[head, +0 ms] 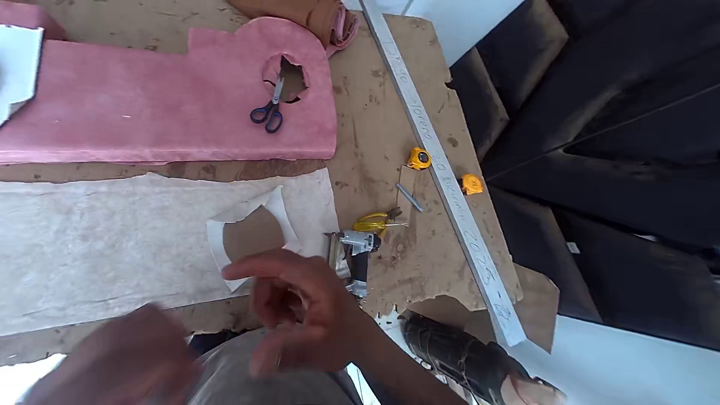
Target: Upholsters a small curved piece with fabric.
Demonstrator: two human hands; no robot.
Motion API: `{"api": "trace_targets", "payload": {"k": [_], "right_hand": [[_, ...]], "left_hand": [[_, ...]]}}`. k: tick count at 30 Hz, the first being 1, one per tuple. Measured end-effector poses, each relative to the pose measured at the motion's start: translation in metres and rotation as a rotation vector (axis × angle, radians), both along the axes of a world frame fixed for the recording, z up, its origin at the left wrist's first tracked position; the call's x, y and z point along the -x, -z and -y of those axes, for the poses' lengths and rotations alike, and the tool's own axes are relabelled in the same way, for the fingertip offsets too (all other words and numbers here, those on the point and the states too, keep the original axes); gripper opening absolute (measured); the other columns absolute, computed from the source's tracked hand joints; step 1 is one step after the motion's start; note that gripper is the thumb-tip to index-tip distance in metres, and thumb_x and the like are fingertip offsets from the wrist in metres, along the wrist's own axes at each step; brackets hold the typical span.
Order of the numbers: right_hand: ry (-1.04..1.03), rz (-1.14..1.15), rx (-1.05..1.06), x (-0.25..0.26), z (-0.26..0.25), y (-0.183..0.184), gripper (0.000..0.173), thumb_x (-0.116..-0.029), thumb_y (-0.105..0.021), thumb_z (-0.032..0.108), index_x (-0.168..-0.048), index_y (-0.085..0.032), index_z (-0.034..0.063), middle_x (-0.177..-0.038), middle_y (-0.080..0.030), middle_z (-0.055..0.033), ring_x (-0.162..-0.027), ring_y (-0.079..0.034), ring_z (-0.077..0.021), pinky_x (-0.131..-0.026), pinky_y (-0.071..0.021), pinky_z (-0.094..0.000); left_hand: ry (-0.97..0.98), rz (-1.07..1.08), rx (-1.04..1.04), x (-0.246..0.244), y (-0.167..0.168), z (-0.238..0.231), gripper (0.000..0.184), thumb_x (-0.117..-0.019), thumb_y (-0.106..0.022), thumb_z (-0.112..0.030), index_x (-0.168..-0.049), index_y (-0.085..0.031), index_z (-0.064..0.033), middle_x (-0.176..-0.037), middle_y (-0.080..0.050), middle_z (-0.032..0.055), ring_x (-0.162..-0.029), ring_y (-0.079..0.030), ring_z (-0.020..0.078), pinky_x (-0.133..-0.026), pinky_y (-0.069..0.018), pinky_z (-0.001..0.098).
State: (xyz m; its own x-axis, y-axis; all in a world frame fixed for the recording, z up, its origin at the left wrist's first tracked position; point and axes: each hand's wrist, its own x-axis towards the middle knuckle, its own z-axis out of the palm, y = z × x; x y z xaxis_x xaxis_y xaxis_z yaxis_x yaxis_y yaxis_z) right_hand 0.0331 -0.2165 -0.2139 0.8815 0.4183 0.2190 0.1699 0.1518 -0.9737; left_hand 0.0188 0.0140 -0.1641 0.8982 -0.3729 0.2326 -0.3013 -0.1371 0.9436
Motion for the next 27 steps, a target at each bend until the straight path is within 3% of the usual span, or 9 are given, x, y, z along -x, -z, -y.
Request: {"api": "trace_targets", "payload": {"k": [2, 4, 5, 7, 9, 14, 18, 22, 27], "right_hand": [[-0.047, 0.018, 0.17, -0.001, -0.009, 0.016, 0.048, -0.0992, -0.069, 0.037, -0.131, -0.065, 0.0017, -0.082, -0.064, -0.0022, -0.066, -0.056, -0.0058, -0.058, -0.0507, -0.0228], [0.003, -0.036, 0.41, -0.002, -0.01, 0.056, 0.027, -0.1049, -0.06, 0.033, -0.113, -0.074, 0.0113, -0.085, -0.07, 0.0012, -0.069, -0.063, -0.0066, -0.063, -0.0569, -0.0273], [0.034, -0.127, 0.455, -0.006, -0.007, 0.081, 0.025, -0.106, -0.058, 0.032, -0.111, -0.075, 0.0131, -0.084, -0.07, 0.0008, -0.068, -0.065, -0.0087, -0.063, -0.0589, -0.0298], [0.122, -0.264, 0.455, -0.014, 0.005, 0.135, 0.026, -0.1075, -0.054, 0.027, -0.119, -0.073, 0.0143, -0.09, -0.074, -0.0019, -0.068, -0.069, -0.0149, -0.062, -0.0616, -0.0342], [0.184, -0.277, 0.45, -0.025, 0.014, 0.18, 0.028, -0.1087, -0.05, 0.025, -0.124, -0.071, 0.0154, -0.092, -0.077, -0.0028, -0.066, -0.07, -0.017, -0.056, -0.0599, -0.0333], [0.149, -0.196, 0.578, -0.028, 0.004, 0.214, 0.022, -0.1067, -0.053, 0.022, -0.112, -0.073, 0.0144, -0.081, -0.074, 0.0009, -0.064, -0.07, -0.0137, -0.058, -0.0627, -0.0312], [0.13, -0.097, 0.682, -0.04, 0.0, 0.214, 0.023, -0.1071, -0.052, 0.024, -0.114, -0.072, 0.0154, -0.082, -0.073, 0.0034, -0.066, -0.07, -0.01, -0.061, -0.0631, -0.0318], [0.117, -0.099, 0.719, -0.043, -0.002, 0.202, 0.024, -0.1077, -0.051, 0.025, -0.115, -0.072, 0.0172, -0.08, -0.072, 0.003, -0.061, -0.067, -0.0111, -0.054, -0.0595, -0.0306], [0.091, -0.115, 0.709, -0.044, -0.005, 0.201, 0.024, -0.1081, -0.051, 0.027, -0.114, -0.072, 0.0188, -0.081, -0.072, 0.0033, -0.061, -0.067, -0.0112, -0.055, -0.06, -0.0302]], "left_hand": [[-0.024, 0.143, -0.264, -0.001, 0.099, -0.009, 0.03, -0.1053, -0.054, -0.043, -0.101, -0.072, -0.0189, -0.091, -0.07, -0.0037, -0.086, -0.067, 0.0076, -0.077, -0.0584, 0.0306], [-0.053, 0.055, -0.417, 0.0, 0.161, -0.012, 0.033, -0.1036, -0.055, -0.047, -0.105, -0.073, -0.0206, -0.099, -0.071, -0.0035, -0.094, -0.068, 0.0113, -0.082, -0.0597, 0.0379], [-0.094, -0.028, -0.453, -0.001, 0.184, -0.011, 0.034, -0.1015, -0.058, -0.051, -0.111, -0.074, -0.0214, -0.108, -0.071, -0.0035, -0.102, -0.068, 0.0125, -0.089, -0.0594, 0.0406], [-0.146, -0.137, -0.562, -0.002, 0.225, -0.006, 0.048, -0.0988, -0.058, -0.057, -0.133, -0.067, -0.0245, -0.137, -0.064, -0.0044, -0.131, -0.057, 0.0146, -0.109, -0.0506, 0.0458], [-0.082, -0.128, -0.726, 0.0, 0.259, 0.003, 0.052, -0.1008, -0.054, -0.055, -0.142, -0.061, -0.0241, -0.157, -0.047, -0.0036, -0.15, -0.036, 0.0189, -0.121, -0.0355, 0.0507], [0.045, -0.19, -0.955, 0.012, 0.278, 0.017, 0.048, -0.099, -0.058, -0.047, -0.144, -0.059, -0.0301, -0.168, -0.031, -0.0073, -0.158, -0.016, 0.0188, -0.126, -0.0216, 0.0546], [0.043, -0.211, -0.98, 0.012, 0.275, 0.019, 0.049, -0.097, -0.062, -0.044, -0.144, -0.059, -0.0301, -0.167, -0.031, -0.0082, -0.159, -0.014, 0.0185, -0.126, -0.0181, 0.0576], [0.039, -0.223, -1.005, 0.01, 0.275, 0.021, 0.048, -0.0961, -0.062, -0.044, -0.142, -0.06, -0.0308, -0.168, -0.03, -0.0088, -0.158, -0.015, 0.0177, -0.126, -0.0175, 0.0573], [0.05, -0.218, -1.001, 0.01, 0.278, 0.02, 0.046, -0.0966, -0.061, -0.044, -0.14, -0.062, -0.0309, -0.167, -0.031, -0.0084, -0.158, -0.015, 0.0181, -0.126, -0.0169, 0.0589]]}}
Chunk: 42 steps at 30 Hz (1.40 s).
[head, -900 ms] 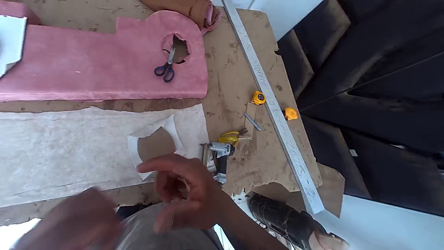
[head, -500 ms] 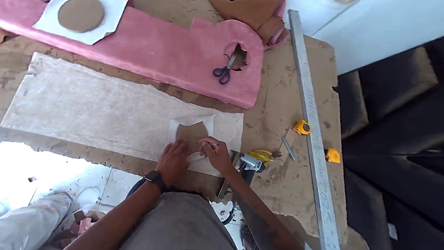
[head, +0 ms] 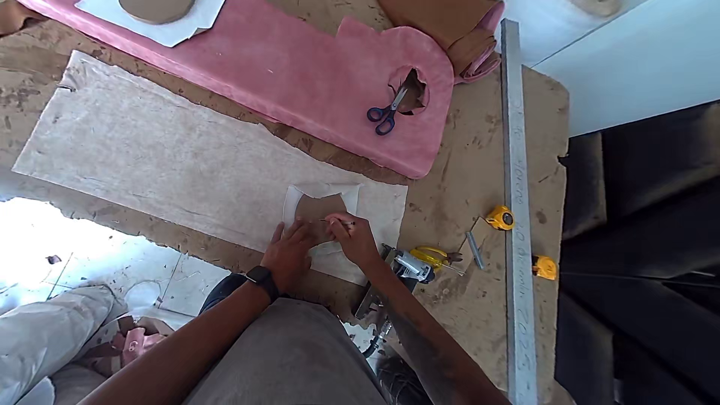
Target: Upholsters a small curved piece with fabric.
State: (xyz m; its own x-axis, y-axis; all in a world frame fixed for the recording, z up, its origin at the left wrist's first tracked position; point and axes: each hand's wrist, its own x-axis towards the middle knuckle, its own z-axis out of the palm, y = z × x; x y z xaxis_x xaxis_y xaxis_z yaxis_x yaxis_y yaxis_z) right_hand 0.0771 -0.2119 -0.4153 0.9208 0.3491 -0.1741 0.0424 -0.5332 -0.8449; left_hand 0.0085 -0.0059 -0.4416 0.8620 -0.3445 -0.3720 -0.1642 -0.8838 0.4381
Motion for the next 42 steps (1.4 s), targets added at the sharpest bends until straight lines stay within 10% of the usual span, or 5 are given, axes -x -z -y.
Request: {"api": "trace_targets", "payload": {"k": [28, 36, 42], "right_hand": [[0.193, 0.09, -0.057, -0.03, 0.028, 0.001, 0.026, -0.1077, -0.051, 0.024, -0.115, -0.073, 0.0122, -0.085, -0.075, 0.0003, -0.07, -0.072, -0.0132, -0.064, -0.0648, -0.0345], [0.493, -0.335, 0.58, -0.041, 0.208, -0.025, 0.054, -0.1014, -0.057, 0.055, -0.096, -0.069, 0.002, -0.082, -0.066, -0.02, -0.077, -0.065, -0.0382, -0.07, -0.0512, -0.0655], [0.668, -0.239, 0.351, -0.017, 0.19, -0.058, 0.058, -0.0997, -0.061, 0.051, -0.142, -0.054, 0.0119, -0.106, -0.071, -0.0184, -0.088, -0.071, -0.0369, -0.078, -0.0574, -0.064]], "left_hand": [[0.012, 0.019, -0.013, -0.005, -0.001, 0.001, 0.044, -0.0968, -0.059, -0.045, -0.138, -0.064, -0.0303, -0.166, -0.031, -0.0091, -0.158, -0.016, 0.0178, -0.125, -0.025, 0.0532], [-0.37, 0.073, 0.3, -0.013, -0.006, -0.028, 0.034, -0.0938, -0.07, -0.031, -0.126, -0.071, -0.0204, -0.142, -0.059, 0.0011, -0.13, -0.056, 0.0213, -0.106, -0.0506, 0.0479], [-0.443, 0.077, 0.233, -0.018, -0.007, -0.033, 0.035, -0.0939, -0.071, -0.032, -0.125, -0.07, -0.0174, -0.13, -0.065, 0.0046, -0.112, -0.066, 0.0221, -0.095, -0.057, 0.0498]]}}
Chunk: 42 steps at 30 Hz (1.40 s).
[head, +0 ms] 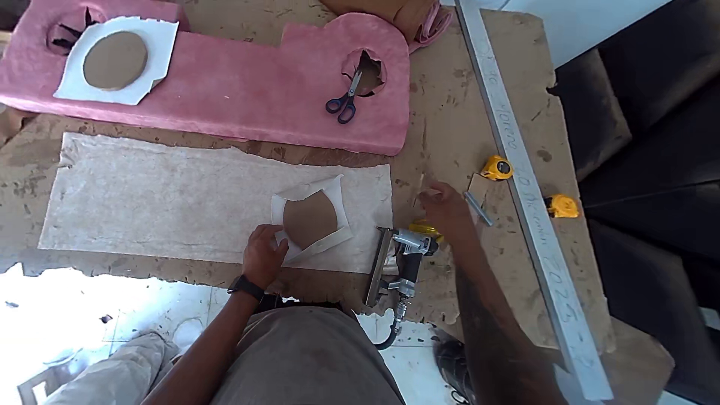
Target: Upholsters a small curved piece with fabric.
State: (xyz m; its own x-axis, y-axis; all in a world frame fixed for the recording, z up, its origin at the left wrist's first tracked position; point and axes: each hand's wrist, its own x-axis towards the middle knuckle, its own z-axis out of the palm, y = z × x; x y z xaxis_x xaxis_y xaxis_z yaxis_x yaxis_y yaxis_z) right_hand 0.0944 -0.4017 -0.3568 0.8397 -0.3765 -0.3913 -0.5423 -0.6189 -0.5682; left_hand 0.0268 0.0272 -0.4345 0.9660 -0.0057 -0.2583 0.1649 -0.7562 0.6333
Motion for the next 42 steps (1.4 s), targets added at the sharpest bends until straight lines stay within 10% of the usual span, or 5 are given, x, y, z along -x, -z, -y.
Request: {"api": "trace_targets", "payload": {"k": [16, 20, 26, 32, 42], "right_hand": [[-0.205, -0.23, -0.801, 0.125, -0.209, 0.05, 0.046, -0.098, -0.067, 0.042, -0.134, -0.063, 0.0134, -0.113, -0.073, -0.0072, -0.086, -0.074, -0.0201, -0.077, -0.0639, -0.0405], [-0.415, -0.228, -1.15, 0.14, -0.26, 0.045, 0.091, -0.0952, -0.074, 0.036, -0.165, -0.017, 0.0231, -0.162, -0.04, -0.0071, -0.115, -0.069, -0.0254, -0.089, -0.0634, -0.0463], [-0.179, 0.06, -0.404, 0.114, -0.216, 0.045, 0.04, -0.1002, -0.063, 0.042, -0.134, -0.064, 0.0196, -0.117, -0.072, 0.0005, -0.096, -0.072, -0.0153, -0.085, -0.0621, -0.0424], [-0.218, 0.02, 0.17, 0.062, -0.173, 0.066, 0.054, -0.0828, -0.078, 0.058, -0.118, -0.071, 0.0174, -0.118, -0.062, -0.0129, -0.11, -0.062, -0.0346, -0.082, -0.057, -0.0566], [0.124, -0.193, -0.68, 0.115, -0.248, 0.072, 0.044, -0.0986, -0.065, 0.05, -0.114, -0.072, 0.0097, -0.092, -0.079, -0.0045, -0.066, -0.073, -0.0181, -0.054, -0.0585, -0.0334]], "left_hand": [[0.873, 0.035, -0.256, -0.031, -0.008, 0.017, 0.058, -0.0866, -0.063, -0.069, -0.13, -0.069, -0.0316, -0.161, -0.042, -0.0083, -0.156, -0.023, 0.0189, -0.126, -0.0238, 0.0506], [0.959, 0.006, -0.251, -0.052, -0.015, -0.032, 0.032, -0.086, -0.068, -0.055, -0.104, -0.077, -0.0309, -0.148, -0.056, -0.0152, -0.152, -0.031, 0.0145, -0.125, -0.0264, 0.0483], [0.637, 0.055, -0.263, -0.057, -0.016, -0.012, 0.034, -0.0931, -0.065, -0.046, -0.114, -0.075, -0.0217, -0.126, -0.068, 0.001, -0.127, -0.057, 0.0237, -0.104, -0.0486, 0.0522], [0.386, 0.171, -0.394, -0.043, 0.015, 0.045, 0.091, -0.0649, -0.077, -0.076, -0.14, -0.059, -0.0289, -0.154, -0.044, 0.007, -0.146, -0.035, 0.0335, -0.114, -0.0322, 0.0633], [0.526, -0.065, -0.118, -0.047, 0.004, -0.029, 0.051, -0.0886, -0.077, -0.047, -0.129, -0.066, -0.0183, -0.122, -0.064, 0.0069, -0.113, -0.065, 0.024, -0.097, -0.0569, 0.0498]]}}
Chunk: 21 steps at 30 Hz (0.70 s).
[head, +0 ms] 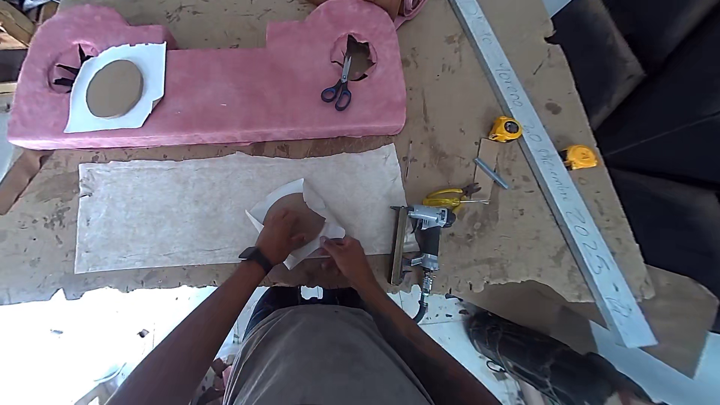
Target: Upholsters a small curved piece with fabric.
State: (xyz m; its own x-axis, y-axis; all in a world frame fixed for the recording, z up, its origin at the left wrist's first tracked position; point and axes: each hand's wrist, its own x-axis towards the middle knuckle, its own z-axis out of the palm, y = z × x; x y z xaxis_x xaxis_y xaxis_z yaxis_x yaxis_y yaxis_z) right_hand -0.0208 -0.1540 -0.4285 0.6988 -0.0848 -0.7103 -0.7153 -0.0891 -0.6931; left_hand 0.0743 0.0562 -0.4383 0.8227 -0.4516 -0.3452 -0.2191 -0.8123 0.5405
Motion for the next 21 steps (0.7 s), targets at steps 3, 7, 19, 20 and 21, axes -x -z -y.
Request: {"api": "trace_targets", "payload": {"k": [3, 7, 19, 20, 21], "right_hand": [[0.003, -0.094, -0.133, 0.004, -0.02, 0.005, 0.049, -0.0998, -0.061, 0.054, -0.106, -0.074, 0.0075, -0.093, -0.08, -0.0052, -0.065, -0.073, -0.0165, -0.049, -0.0524, -0.0282], [0.124, -0.213, -0.277, 0.011, -0.029, 0.005, 0.048, -0.1013, -0.06, 0.052, -0.11, -0.071, 0.0052, -0.097, -0.079, -0.0096, -0.062, -0.072, -0.0175, -0.044, -0.0486, -0.0251], [0.201, 0.112, -0.038, 0.011, -0.056, 0.033, 0.038, -0.0997, -0.067, 0.038, -0.077, -0.065, 0.0076, -0.06, -0.052, -0.006, -0.049, -0.044, -0.0167, -0.048, -0.0381, -0.0339], [0.203, 0.12, -0.046, 0.008, -0.058, 0.03, 0.038, -0.1003, -0.066, 0.037, -0.078, -0.067, 0.0072, -0.061, -0.054, -0.0065, -0.049, -0.044, -0.0168, -0.047, -0.0384, -0.0334], [0.188, 0.124, -0.055, 0.005, -0.058, 0.028, 0.038, -0.1014, -0.065, 0.038, -0.08, -0.067, 0.0063, -0.062, -0.056, -0.0076, -0.049, -0.046, -0.0172, -0.046, -0.0399, -0.0329]], "left_hand": [[-0.026, -0.048, -0.051, -0.002, 0.001, 0.004, 0.048, -0.0862, -0.079, -0.049, -0.121, -0.066, -0.018, -0.117, -0.064, 0.0065, -0.103, -0.067, 0.0247, -0.088, -0.0594, 0.0513], [-0.005, -0.06, -0.131, -0.009, -0.002, 0.008, 0.056, -0.0792, -0.082, -0.057, -0.121, -0.065, -0.0239, -0.117, -0.063, 0.0032, -0.102, -0.067, 0.0235, -0.081, -0.0604, 0.0532], [0.072, 0.025, -0.269, -0.03, 0.01, 0.011, 0.054, -0.0685, -0.083, -0.067, -0.102, -0.068, -0.027, -0.105, -0.068, -0.0042, -0.111, -0.061, 0.0204, -0.09, -0.0487, 0.0513], [0.074, 0.02, -0.256, -0.031, 0.011, 0.011, 0.053, -0.069, -0.083, -0.066, -0.102, -0.068, -0.0266, -0.105, -0.068, -0.0039, -0.11, -0.061, 0.0207, -0.09, -0.0489, 0.0509], [0.08, 0.015, -0.236, -0.03, 0.012, 0.011, 0.051, -0.0705, -0.083, -0.064, -0.101, -0.068, -0.0259, -0.104, -0.068, -0.0036, -0.109, -0.061, 0.021, -0.09, -0.0489, 0.0506]]}}
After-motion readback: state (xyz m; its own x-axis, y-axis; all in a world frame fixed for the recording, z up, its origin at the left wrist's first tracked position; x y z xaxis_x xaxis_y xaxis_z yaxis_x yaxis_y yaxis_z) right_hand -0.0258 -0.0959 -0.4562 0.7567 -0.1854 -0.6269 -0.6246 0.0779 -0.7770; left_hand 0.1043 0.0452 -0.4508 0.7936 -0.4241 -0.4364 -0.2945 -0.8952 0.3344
